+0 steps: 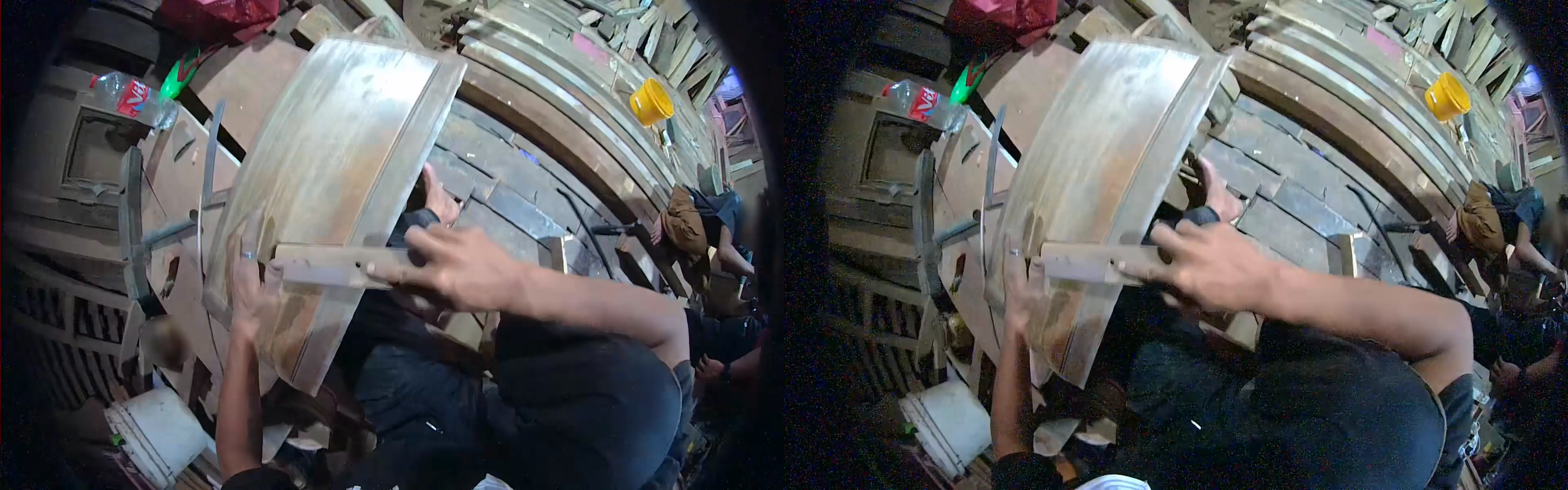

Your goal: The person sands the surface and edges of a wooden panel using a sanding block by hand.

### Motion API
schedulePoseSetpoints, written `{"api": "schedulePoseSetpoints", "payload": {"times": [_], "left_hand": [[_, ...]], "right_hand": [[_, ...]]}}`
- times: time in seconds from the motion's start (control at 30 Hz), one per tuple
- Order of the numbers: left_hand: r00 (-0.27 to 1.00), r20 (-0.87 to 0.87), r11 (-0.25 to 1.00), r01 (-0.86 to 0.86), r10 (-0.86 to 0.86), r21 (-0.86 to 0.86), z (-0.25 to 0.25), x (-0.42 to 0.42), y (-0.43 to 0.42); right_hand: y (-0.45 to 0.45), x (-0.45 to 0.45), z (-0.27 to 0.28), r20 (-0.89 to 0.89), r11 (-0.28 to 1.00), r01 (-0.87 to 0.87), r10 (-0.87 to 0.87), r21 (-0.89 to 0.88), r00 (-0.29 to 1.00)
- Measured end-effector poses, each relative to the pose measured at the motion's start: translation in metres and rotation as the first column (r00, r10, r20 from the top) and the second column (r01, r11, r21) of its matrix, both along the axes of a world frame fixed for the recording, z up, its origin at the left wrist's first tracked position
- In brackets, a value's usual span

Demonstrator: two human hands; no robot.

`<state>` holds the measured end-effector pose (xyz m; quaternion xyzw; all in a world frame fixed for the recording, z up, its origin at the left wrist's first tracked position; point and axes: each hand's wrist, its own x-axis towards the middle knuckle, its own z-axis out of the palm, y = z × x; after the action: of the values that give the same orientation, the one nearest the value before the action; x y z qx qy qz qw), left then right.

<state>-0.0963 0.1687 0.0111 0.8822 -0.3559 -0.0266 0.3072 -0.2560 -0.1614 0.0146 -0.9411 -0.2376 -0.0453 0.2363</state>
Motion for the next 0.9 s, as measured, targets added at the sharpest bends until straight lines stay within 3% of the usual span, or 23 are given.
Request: {"api": "schedulePoseSetpoints", "payload": {"times": [0.07, 0.1, 0.13, 0.2, 0.27, 0.3, 0.33, 0.37, 0.4, 0.47, 0.53, 0.6, 0.67, 0.7, 0.73, 0.83, 0.87, 0.9], "left_hand": [[0.998, -0.017, 0.996, -0.067, 0.068, 0.062, 0.002, 0.003, -0.002], [1.000, 0.022, 0.999, -0.018, 0.017, 0.034, -0.001, 0.008, -0.003], [0.999, 0.030, 0.999, -0.019, 0.018, 0.028, 0.000, 0.012, -0.004], [0.993, 0.116, 0.998, 0.029, -0.035, 0.055, 0.000, 0.015, -0.006], [0.989, 0.139, 0.998, 0.037, -0.043, 0.047, -0.002, 0.019, -0.005], [0.989, 0.141, 0.998, 0.029, -0.036, 0.053, -0.002, 0.018, -0.005], [0.990, 0.139, 0.998, 0.024, -0.032, 0.062, -0.001, 0.016, -0.004], [0.993, 0.111, 0.998, 0.041, -0.045, 0.044, 0.000, 0.016, -0.006], [0.994, 0.103, 0.998, 0.036, -0.042, 0.053, 0.001, 0.015, -0.006], [0.978, 0.184, 0.989, 0.074, -0.097, 0.127, 0.001, 0.014, -0.005], [0.968, 0.217, 0.990, 0.106, -0.125, 0.095, 0.005, 0.016, -0.009], [0.958, 0.238, 0.976, 0.117, -0.159, 0.182, 0.010, 0.015, -0.011], [0.963, 0.226, 0.982, 0.113, -0.146, 0.151, 0.007, 0.017, -0.011], [0.961, 0.237, 0.982, 0.105, -0.141, 0.159, 0.008, 0.017, -0.011], [0.961, 0.242, 0.981, 0.096, -0.135, 0.168, 0.008, 0.015, -0.011], [0.989, 0.140, 0.995, 0.044, -0.057, 0.092, 0.003, 0.014, -0.009], [0.990, 0.126, 0.994, 0.046, -0.058, 0.097, 0.001, 0.013, -0.008], [0.988, 0.142, 0.992, 0.051, -0.067, 0.114, 0.001, 0.013, -0.007]], "right_hand": [[-0.032, 0.020, -0.010, 0.155, 0.989, 0.104, -0.087, -0.106, 0.984], [-0.049, 0.030, 0.001, 0.034, 0.958, 0.277, -0.275, -0.072, 0.961], [-0.075, 0.047, -0.001, 0.138, 0.917, 0.387, -0.373, -0.100, 0.918], [-0.112, 0.075, -0.002, 0.161, 0.743, 0.655, -0.636, -0.138, 0.755], [-0.103, 0.072, 0.000, 0.205, 0.750, 0.633, -0.601, -0.190, 0.773], [-0.088, 0.061, -0.002, 0.095, 0.854, 0.507, -0.499, -0.118, 0.862], [-0.056, 0.040, 0.002, 0.101, 0.915, 0.391, -0.381, -0.098, 0.919], [-0.040, 0.030, -0.014, 0.240, 0.975, 0.206, -0.181, -0.083, 0.954], [-0.027, 0.018, -0.009, 0.101, 0.998, 0.046, -0.041, -0.052, 0.994], [-0.027, 0.013, -0.008, 0.123, 0.999, 0.026, -0.022, -0.033, 0.992], [-0.054, 0.028, 0.004, 0.037, 0.966, 0.246, -0.244, -0.076, 0.969], [-0.110, 0.060, -0.016, 0.080, 0.833, 0.534, -0.528, -0.146, 0.846], [-0.122, 0.068, -0.005, 0.130, 0.728, 0.678, -0.667, -0.098, 0.734], [-0.114, 0.059, -0.010, 0.187, 0.733, 0.673, -0.650, -0.104, 0.737], [-0.106, 0.046, -0.016, 0.184, 0.824, 0.561, -0.541, -0.084, 0.821], [-0.040, -0.002, 0.000, -0.029, 0.964, 0.215, -0.222, -0.158, 0.975], [-0.030, -0.010, -0.004, 0.070, 0.983, 0.132, -0.124, -0.131, 0.990], [-0.032, -0.011, -0.001, 0.058, 0.987, 0.124, -0.118, -0.105, 0.991]]}}
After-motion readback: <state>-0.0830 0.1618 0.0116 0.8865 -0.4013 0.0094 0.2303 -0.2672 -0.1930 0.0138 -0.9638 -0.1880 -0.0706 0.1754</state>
